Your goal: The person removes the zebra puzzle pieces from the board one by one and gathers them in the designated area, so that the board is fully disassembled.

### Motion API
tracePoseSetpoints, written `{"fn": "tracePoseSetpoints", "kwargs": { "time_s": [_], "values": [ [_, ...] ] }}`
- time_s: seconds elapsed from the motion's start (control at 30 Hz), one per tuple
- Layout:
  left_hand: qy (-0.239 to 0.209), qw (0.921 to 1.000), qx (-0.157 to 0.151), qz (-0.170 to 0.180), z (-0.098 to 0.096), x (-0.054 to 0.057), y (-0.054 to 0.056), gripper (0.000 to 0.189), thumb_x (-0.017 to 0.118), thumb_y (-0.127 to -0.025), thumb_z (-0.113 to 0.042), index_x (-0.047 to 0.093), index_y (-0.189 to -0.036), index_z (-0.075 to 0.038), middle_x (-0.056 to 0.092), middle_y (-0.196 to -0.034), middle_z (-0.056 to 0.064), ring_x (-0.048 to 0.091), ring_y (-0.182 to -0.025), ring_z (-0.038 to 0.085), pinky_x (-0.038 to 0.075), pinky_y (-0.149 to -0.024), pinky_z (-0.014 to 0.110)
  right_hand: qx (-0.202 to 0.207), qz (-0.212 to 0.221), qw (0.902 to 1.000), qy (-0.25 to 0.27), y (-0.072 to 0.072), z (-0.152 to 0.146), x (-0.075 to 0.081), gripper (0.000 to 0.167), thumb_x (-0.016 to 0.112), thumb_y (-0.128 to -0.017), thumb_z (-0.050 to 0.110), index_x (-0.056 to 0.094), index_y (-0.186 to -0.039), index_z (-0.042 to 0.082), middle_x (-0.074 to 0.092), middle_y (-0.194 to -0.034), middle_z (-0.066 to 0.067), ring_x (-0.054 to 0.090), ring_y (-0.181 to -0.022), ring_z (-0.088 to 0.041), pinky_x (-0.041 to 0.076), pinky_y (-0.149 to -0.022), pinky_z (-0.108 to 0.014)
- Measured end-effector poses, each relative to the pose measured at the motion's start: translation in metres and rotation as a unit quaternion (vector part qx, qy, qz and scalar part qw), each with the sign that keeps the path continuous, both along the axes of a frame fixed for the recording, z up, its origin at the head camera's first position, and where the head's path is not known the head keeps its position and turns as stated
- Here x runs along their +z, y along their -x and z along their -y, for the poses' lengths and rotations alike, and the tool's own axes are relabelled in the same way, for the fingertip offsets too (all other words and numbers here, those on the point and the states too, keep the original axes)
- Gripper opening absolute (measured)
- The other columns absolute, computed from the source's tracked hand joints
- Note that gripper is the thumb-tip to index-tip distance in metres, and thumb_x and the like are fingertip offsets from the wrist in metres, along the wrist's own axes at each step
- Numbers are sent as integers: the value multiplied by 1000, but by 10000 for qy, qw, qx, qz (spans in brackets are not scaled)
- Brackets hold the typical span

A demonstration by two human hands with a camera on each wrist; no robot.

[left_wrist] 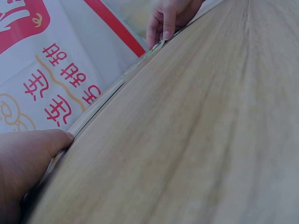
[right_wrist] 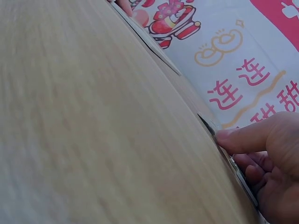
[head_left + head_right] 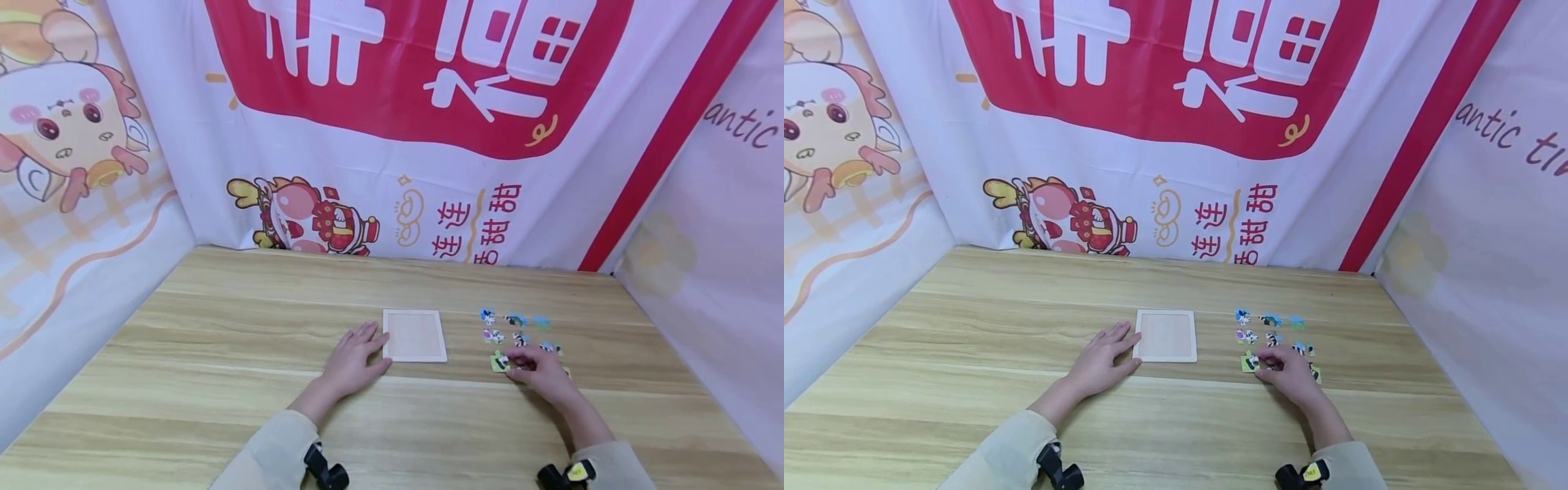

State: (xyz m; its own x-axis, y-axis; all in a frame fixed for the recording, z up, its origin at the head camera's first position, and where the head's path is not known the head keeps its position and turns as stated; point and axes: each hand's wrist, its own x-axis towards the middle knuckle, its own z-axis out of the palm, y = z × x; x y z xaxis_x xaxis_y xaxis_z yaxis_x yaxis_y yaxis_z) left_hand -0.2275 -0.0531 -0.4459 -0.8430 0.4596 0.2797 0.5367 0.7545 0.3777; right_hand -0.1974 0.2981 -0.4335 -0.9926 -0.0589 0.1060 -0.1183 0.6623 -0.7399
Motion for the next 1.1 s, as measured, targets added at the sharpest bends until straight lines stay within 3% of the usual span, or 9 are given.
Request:
{"fn": "tracePoseSetpoints", "kwargs": {
  "time_s": [0.3, 0.77, 1.1],
  "values": [
    [-41, 10000, 28, 30, 1, 0, 0, 52, 51, -82, -42, 47, -124, -12, 32, -133, 15, 24, -124, 27, 14, -100, 44, -86, 226, 9997, 35, 1, 3, 3, 29, 69, -70, 4, 62, -98, 3, 54, -92, -8, 48, -84, -21, 40, -71, -31],
    [-18, 10000, 22, 56, 0, 0, 0, 51, 52, -82, -41, 48, -124, -12, 32, -133, 16, 24, -124, 28, 14, -100, 44, 124, 275, 9995, 43, 0, 1, 5, 31, 69, -72, 11, 62, -102, 5, 54, -94, -6, 48, -86, -20, 39, -71, -31],
    [34, 9999, 25, 94, 0, 0, 0, 52, 51, -83, -42, 47, -125, -12, 31, -134, 14, 22, -124, 27, 13, -100, 43, -344, 613, 9923, 1015, -3, 0, 5, 35, 56, -84, 21, 53, -114, 2, 54, -103, -11, 48, -92, -22, 41, -76, -30]
  ]
}}
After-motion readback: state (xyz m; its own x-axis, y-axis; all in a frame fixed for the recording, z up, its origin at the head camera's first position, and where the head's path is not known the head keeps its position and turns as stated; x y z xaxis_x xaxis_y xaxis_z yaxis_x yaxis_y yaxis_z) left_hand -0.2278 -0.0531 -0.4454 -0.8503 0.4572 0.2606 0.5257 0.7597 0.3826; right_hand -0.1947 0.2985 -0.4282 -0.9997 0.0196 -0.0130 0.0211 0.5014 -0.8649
